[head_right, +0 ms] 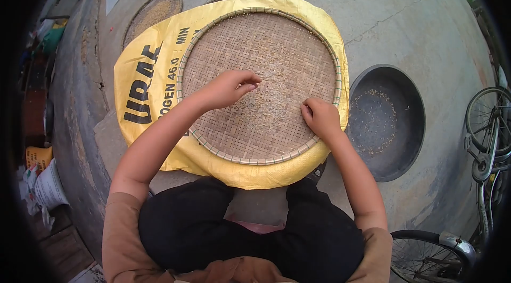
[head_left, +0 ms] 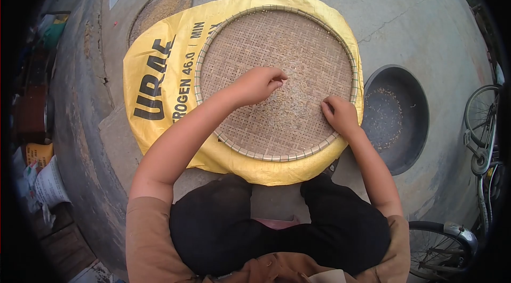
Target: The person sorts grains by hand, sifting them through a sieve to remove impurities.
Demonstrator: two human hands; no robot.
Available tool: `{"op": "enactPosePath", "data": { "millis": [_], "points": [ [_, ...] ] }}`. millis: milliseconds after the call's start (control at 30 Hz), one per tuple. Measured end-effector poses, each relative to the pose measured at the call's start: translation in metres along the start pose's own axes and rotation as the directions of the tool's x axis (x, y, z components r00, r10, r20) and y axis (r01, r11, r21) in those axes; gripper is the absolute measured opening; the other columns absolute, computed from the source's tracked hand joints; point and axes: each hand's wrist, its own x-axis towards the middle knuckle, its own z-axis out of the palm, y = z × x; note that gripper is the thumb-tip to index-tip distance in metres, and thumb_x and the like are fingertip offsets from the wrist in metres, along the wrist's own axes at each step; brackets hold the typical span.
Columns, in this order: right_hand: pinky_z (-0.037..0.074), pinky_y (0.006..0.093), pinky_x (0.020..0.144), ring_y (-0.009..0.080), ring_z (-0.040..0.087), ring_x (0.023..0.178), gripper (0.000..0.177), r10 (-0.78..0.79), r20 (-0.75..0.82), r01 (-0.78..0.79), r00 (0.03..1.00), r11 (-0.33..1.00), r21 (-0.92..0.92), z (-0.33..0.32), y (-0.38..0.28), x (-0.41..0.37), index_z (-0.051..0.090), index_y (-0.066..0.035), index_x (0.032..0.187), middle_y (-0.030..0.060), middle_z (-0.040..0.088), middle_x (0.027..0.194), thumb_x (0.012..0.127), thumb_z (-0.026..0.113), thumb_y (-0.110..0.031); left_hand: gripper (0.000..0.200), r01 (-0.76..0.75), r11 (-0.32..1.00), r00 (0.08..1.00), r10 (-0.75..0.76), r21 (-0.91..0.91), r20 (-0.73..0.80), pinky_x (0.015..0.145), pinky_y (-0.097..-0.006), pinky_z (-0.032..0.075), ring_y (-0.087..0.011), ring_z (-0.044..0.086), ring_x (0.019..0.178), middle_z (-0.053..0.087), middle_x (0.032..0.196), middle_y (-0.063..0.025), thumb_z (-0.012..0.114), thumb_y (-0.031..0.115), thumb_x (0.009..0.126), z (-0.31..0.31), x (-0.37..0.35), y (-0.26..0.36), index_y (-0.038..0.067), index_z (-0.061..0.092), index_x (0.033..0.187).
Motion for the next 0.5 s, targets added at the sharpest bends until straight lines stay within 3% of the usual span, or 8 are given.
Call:
{"op": "enactPosePath", "data": {
  "millis": [67, 167, 267, 400, 500],
  "points": [
    [0.048, 0.0374, 0.059, 0.0284, 0.061, 0.066, 0.013, 0.011, 0.008, -0.011, 1.000, 1.000, 0.004, 0.000, -0.002, 0.000, 0.061, -0.006, 0.080, 0.0101, 0.062, 0.074, 0.081, 0.062, -0.018, 0.014, 0.030, 0.988, 0.999, -0.028, 0.152, -0.017, 0.080, -0.0374, 0.047, -0.0285, 0.058, 0.096, 0.061, 0.107, -0.0088, 0.062, 0.014, 0.082, 0.003, -0.016, -0.032, 0.007, 0.065, 0.093],
    [0.048, 0.0377, 0.058, 0.0286, 0.061, 0.065, 0.014, 0.021, 0.005, -0.021, 1.000, 1.000, 0.004, -0.001, -0.003, 0.002, 0.060, -0.005, 0.079, 0.0100, 0.062, 0.074, 0.082, 0.061, -0.019, 0.014, -0.076, 0.956, 0.996, 0.057, 0.284, 0.075, 0.079, -0.0377, 0.046, -0.0269, 0.056, 0.094, 0.060, 0.093, -0.0070, 0.068, 0.016, 0.076, 0.012, -0.030, -0.066, 0.008, 0.062, 0.087],
    [0.048, 0.0380, 0.058, 0.0288, 0.060, 0.065, 0.014, 0.029, 0.009, -0.029, 1.000, 1.000, -0.006, -0.002, -0.004, 0.001, 0.060, -0.005, 0.078, 0.0099, 0.062, 0.074, 0.082, 0.061, -0.019, 0.016, -0.139, 0.942, 0.990, 0.121, 0.307, 0.077, 0.079, -0.0371, 0.046, -0.0251, 0.054, 0.095, 0.057, 0.086, -0.0061, 0.071, 0.015, 0.073, 0.018, -0.035, -0.067, 0.010, 0.062, 0.085],
    [0.048, 0.0378, 0.058, 0.0286, 0.061, 0.065, 0.013, 0.034, 0.023, -0.034, 0.999, 0.999, -0.010, -0.002, -0.004, 0.002, 0.060, -0.006, 0.078, 0.0099, 0.062, 0.074, 0.082, 0.061, -0.018, 0.015, -0.114, 0.935, 0.992, 0.090, 0.336, 0.087, 0.080, -0.0375, 0.046, -0.0249, 0.054, 0.097, 0.058, 0.088, -0.0053, 0.070, 0.015, 0.073, 0.025, -0.035, -0.059, 0.010, 0.062, 0.085],
    [0.048, 0.0376, 0.058, 0.0285, 0.061, 0.065, 0.013, 0.033, 0.019, -0.033, 0.999, 0.999, -0.009, -0.004, -0.007, 0.002, 0.060, -0.006, 0.078, 0.0098, 0.062, 0.074, 0.082, 0.061, -0.018, 0.015, -0.186, 0.914, 0.983, 0.171, 0.361, 0.073, 0.077, -0.0381, 0.046, -0.0259, 0.054, 0.093, 0.057, 0.088, -0.0060, 0.069, 0.017, 0.074, 0.028, -0.033, -0.061, 0.010, 0.062, 0.085]
  ]
}}
